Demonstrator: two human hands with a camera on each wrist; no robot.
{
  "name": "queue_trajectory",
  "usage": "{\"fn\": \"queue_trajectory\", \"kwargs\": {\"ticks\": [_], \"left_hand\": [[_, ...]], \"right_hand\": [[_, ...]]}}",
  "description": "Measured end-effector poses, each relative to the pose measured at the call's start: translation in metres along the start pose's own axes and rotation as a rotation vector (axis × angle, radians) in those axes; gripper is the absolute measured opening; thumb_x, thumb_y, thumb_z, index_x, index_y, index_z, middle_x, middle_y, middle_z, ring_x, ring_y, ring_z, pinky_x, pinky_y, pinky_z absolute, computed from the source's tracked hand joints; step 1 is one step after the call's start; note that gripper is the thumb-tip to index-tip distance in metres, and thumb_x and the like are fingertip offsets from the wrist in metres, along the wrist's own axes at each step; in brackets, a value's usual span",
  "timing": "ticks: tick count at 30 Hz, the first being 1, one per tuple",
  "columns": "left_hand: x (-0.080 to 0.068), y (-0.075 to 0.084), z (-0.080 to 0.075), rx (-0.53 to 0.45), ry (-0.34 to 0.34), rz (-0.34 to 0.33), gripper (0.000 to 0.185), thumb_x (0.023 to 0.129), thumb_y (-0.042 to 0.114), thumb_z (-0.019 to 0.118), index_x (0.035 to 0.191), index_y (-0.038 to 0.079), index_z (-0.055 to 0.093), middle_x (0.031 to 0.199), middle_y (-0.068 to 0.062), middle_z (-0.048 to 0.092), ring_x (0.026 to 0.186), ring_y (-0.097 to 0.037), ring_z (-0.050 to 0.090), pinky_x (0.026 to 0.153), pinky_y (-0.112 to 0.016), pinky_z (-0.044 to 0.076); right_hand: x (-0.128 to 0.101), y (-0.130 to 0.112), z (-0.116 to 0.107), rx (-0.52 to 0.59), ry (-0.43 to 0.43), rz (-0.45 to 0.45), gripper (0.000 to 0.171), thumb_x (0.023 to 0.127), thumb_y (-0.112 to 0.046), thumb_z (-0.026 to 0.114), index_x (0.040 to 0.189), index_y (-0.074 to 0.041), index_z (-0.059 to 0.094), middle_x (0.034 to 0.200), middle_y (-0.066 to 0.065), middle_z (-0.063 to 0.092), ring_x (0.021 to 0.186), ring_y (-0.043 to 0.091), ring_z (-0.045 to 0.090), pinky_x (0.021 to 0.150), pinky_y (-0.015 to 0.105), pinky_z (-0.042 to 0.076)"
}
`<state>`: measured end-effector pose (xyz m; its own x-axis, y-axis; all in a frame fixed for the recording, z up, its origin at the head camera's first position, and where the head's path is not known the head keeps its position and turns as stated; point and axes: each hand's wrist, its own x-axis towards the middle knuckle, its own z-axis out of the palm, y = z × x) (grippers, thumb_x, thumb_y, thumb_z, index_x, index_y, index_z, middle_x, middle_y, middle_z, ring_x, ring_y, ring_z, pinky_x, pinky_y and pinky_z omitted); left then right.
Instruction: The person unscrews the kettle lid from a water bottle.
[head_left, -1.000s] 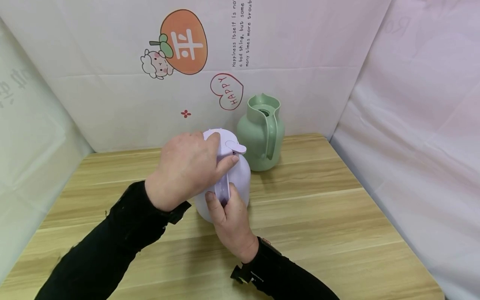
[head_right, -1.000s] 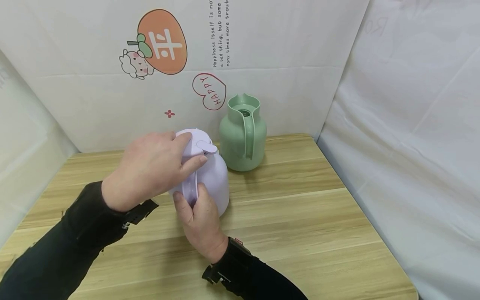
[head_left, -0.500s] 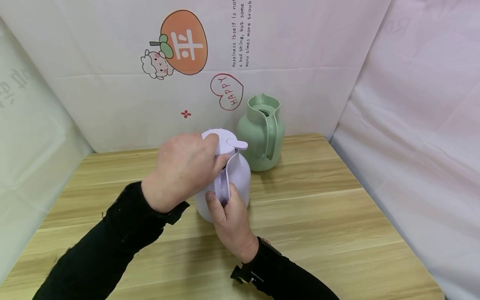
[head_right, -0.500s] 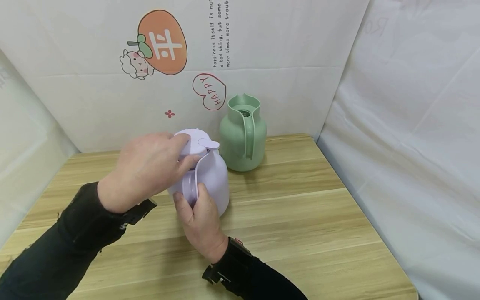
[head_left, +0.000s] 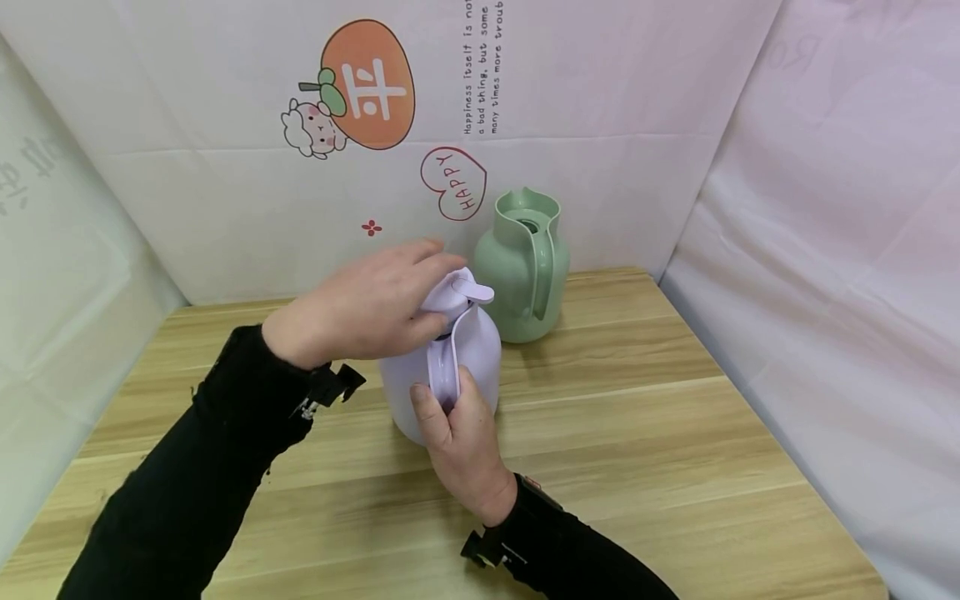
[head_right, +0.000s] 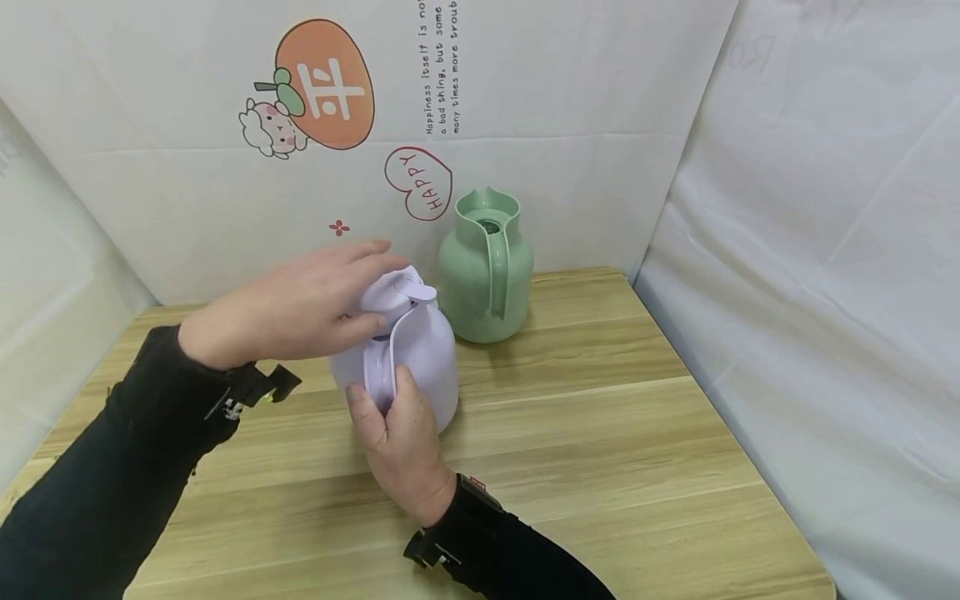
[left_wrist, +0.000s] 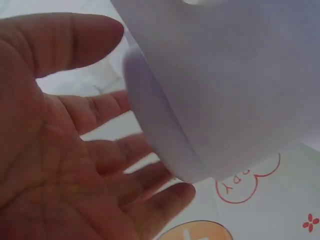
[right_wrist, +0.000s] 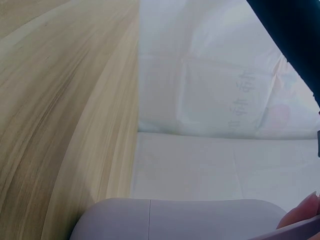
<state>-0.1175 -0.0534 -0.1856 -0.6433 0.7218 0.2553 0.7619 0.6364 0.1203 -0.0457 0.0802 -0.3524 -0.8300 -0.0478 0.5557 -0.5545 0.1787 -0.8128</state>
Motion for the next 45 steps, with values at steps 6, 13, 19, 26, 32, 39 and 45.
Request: {"fn": "queue_trajectory", "kwargs": {"ticks": [6,13,19,26,32,39,45], "left_hand": [[0.006,-0.007,-0.002,-0.062,-0.118,-0.061,0.051,0.091,0.017,0.062,0.140,0.003,0.060,0.134,-0.009,0.063,0.113,-0.026,0.060,0.099,-0.042,0.051],[0.005,-0.008,-0.003,-0.012,-0.112,-0.060,0.052,0.092,0.019,0.063,0.142,0.006,0.061,0.128,-0.006,0.066,0.104,-0.024,0.063,0.092,-0.040,0.053],[0.002,-0.007,-0.002,0.061,-0.048,-0.039,0.048,0.096,0.026,0.065,0.138,0.004,0.065,0.129,-0.013,0.070,0.106,-0.031,0.068,0.094,-0.045,0.055],[0.001,-0.002,0.004,0.131,0.011,-0.112,0.048,0.095,0.038,0.067,0.134,0.009,0.069,0.125,-0.015,0.072,0.112,-0.035,0.068,0.097,-0.049,0.054],[-0.001,0.004,0.008,0.232,0.070,-0.163,0.050,0.095,0.050,0.068,0.128,0.013,0.072,0.113,-0.015,0.073,0.099,-0.033,0.068,0.080,-0.047,0.056],[0.001,0.008,0.013,0.304,0.119,-0.246,0.054,0.092,0.063,0.065,0.112,0.013,0.073,0.092,-0.011,0.066,0.078,-0.028,0.061,0.060,-0.044,0.052],[0.001,0.010,0.019,0.357,0.198,-0.263,0.058,0.087,0.067,0.071,0.090,0.009,0.065,0.075,-0.009,0.056,0.064,-0.028,0.055,0.049,-0.042,0.046]], "right_hand": [[-0.001,0.001,0.000,0.012,-0.004,0.004,0.026,0.105,-0.019,0.061,0.120,0.002,0.058,0.105,0.012,0.066,0.093,0.019,0.064,0.078,0.033,0.055],[-0.001,0.001,0.000,0.007,0.001,0.001,0.030,0.107,-0.026,0.059,0.119,0.002,0.058,0.101,0.012,0.065,0.089,0.018,0.063,0.076,0.032,0.054],[-0.001,0.000,0.000,0.015,0.000,0.002,0.033,0.107,-0.027,0.058,0.122,0.002,0.058,0.101,0.012,0.065,0.088,0.018,0.062,0.075,0.032,0.054],[0.000,-0.001,-0.001,0.025,-0.011,0.001,0.034,0.107,-0.026,0.058,0.126,0.003,0.057,0.105,0.013,0.066,0.092,0.019,0.064,0.078,0.033,0.055],[0.000,-0.002,-0.001,0.016,-0.007,0.010,0.035,0.106,-0.025,0.059,0.126,0.004,0.056,0.107,0.014,0.066,0.093,0.020,0.065,0.079,0.034,0.055],[0.000,-0.001,0.000,0.011,0.000,0.015,0.034,0.106,-0.027,0.059,0.125,0.002,0.057,0.107,0.014,0.067,0.092,0.020,0.065,0.079,0.034,0.055],[0.000,-0.001,0.000,-0.001,0.004,0.017,0.034,0.106,-0.027,0.059,0.123,0.003,0.057,0.106,0.014,0.067,0.092,0.020,0.065,0.078,0.034,0.055]]}}
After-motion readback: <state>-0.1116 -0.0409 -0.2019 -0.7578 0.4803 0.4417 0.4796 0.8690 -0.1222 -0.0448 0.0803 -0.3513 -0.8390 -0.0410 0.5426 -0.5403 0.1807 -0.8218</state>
